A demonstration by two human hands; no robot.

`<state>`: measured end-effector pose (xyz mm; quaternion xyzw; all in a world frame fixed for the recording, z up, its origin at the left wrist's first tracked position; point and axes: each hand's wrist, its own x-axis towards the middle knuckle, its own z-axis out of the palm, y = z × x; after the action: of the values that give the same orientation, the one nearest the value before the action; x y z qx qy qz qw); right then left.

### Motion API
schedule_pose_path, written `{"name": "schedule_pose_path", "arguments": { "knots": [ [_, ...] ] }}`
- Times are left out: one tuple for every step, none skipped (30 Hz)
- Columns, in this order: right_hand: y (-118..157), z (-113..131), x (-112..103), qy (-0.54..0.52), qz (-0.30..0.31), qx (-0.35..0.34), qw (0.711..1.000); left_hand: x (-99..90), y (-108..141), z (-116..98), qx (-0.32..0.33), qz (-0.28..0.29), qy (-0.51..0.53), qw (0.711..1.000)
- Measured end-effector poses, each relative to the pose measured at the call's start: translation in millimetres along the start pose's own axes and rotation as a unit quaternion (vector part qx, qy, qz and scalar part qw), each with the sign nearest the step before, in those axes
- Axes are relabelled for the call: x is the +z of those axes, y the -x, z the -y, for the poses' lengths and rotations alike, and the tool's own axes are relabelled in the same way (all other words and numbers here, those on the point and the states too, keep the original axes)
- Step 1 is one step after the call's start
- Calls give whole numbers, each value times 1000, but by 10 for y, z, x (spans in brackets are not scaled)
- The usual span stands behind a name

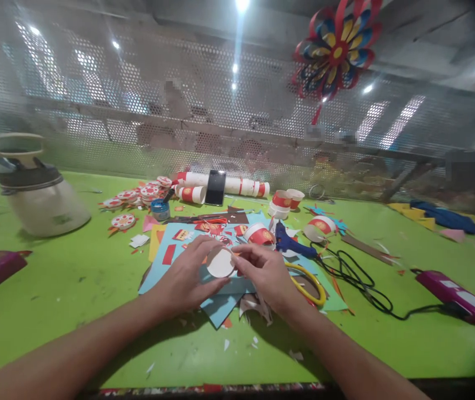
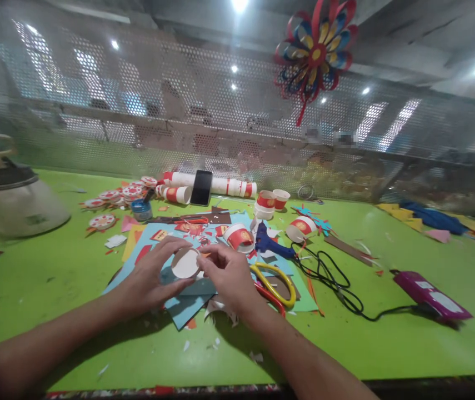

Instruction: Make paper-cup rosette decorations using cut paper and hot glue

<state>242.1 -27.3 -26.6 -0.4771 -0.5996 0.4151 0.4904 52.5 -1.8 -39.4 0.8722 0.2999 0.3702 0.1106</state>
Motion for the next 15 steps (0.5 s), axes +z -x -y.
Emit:
{"name": "schedule_pose_path", "arguments": {
  "knots": [
    [4,5,1,17,4,0,1000,-3,-3,-3,1,7,1,1000],
    [8,10,3,40,6,-2,999,-4,-7,-5,2,15,3,1000],
    [11,14,5,69,5,-8,998,-5,-11,-6,1,24,6,1000],
    [13,16,6,98,-2,-18,995,-4,-14,-7,-2,35,9,999],
    [15,17,6,125,-12,-31,992,-2,-16,-8,-8,49,13,999],
    [17,16,5,146,-26,-45,988,1,-17,-10,-16,64,17,998],
    [18,14,3,160,-39,-58,985,4,-15,-12,-25,78,20,996],
    [19,10,1,168,-50,-67,982,6,-11,-13,-34,90,23,995],
    [20,6,-2,171,-57,-75,981,8,-6,-15,-39,101,25,994],
    [22,2,-5,171,-59,-79,980,8,0,-16,-43,108,25,993],
    [23,-2,-7,172,-60,-82,980,6,5,-18,-45,113,25,992],
    [26,-6,-8,172,-60,-84,980,2,8,-19,-46,115,24,992],
    [28,-9,-8,172,-60,-85,980,-5,9,-22,-46,115,24,992],
    [30,-11,-7,171,-59,-86,980,-13,6,-25,-47,115,24,992],
    [32,-12,-6,170,-58,-85,980,-23,1,-30,-48,114,24,992]
  ]
}}
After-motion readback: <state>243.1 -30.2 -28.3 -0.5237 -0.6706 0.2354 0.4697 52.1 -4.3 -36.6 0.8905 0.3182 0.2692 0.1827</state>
